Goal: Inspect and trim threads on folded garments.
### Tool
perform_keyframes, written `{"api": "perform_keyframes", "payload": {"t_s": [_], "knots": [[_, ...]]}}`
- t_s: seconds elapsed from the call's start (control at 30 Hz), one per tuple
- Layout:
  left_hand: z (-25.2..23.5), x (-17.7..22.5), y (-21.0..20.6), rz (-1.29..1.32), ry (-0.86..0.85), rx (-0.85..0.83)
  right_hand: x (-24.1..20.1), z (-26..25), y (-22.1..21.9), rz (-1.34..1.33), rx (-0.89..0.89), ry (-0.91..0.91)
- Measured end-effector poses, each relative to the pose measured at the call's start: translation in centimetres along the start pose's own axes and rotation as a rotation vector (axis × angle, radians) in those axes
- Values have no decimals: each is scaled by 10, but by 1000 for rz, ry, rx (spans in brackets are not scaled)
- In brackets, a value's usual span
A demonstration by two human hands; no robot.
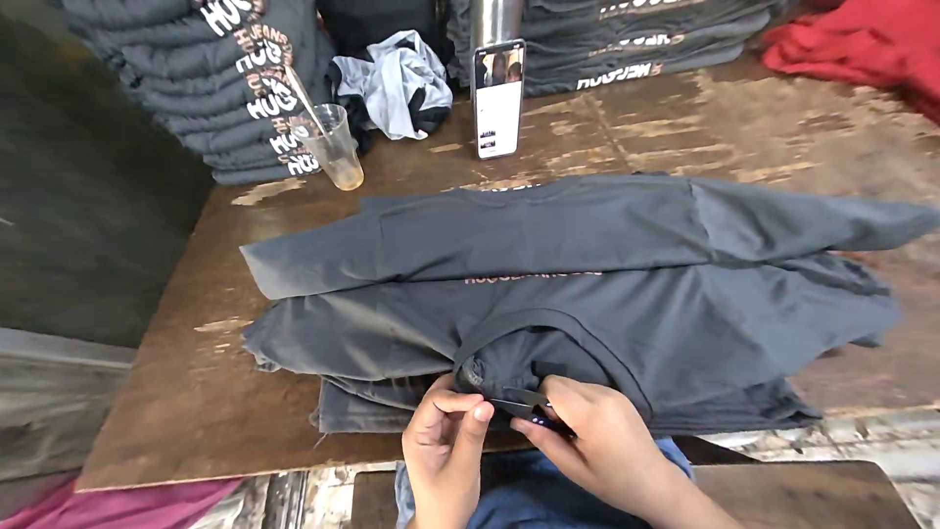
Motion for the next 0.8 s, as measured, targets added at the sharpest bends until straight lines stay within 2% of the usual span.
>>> {"api": "perform_keyframes", "payload": {"t_s": [0.1,0.3,0.37,0.53,0.6,0.73,0.8], "knots": [[4,0,1,-44,-11,-84,-7,-2,-3,40,13,10],[5,6,-1,-93,-5,-49,-23,-9,1,28,-148,-108],[6,3,1,-44,2,-60,-17,-6,-2,-17,-65,-80],[8,0,3,-81,23,-43,-8,-17,14,-448,103,54],[8,1,3,-114,13,-51,-11,-27,15,-496,116,97],[7,8,0,-178,3,-34,-12,-31,19,-453,147,62],[8,7,2,-136,25,-43,-12,-25,24,-533,67,135]]}}
Point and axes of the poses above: each hand's wrist, its own z-axis away from the middle knuckle, its own y-axis out of the back of the hand, x = y × z, the point moved 6 cm from there along -z, towards the middle knuckle, and after that the axes turned 11 degrees about -x, right-handed, at the moved point
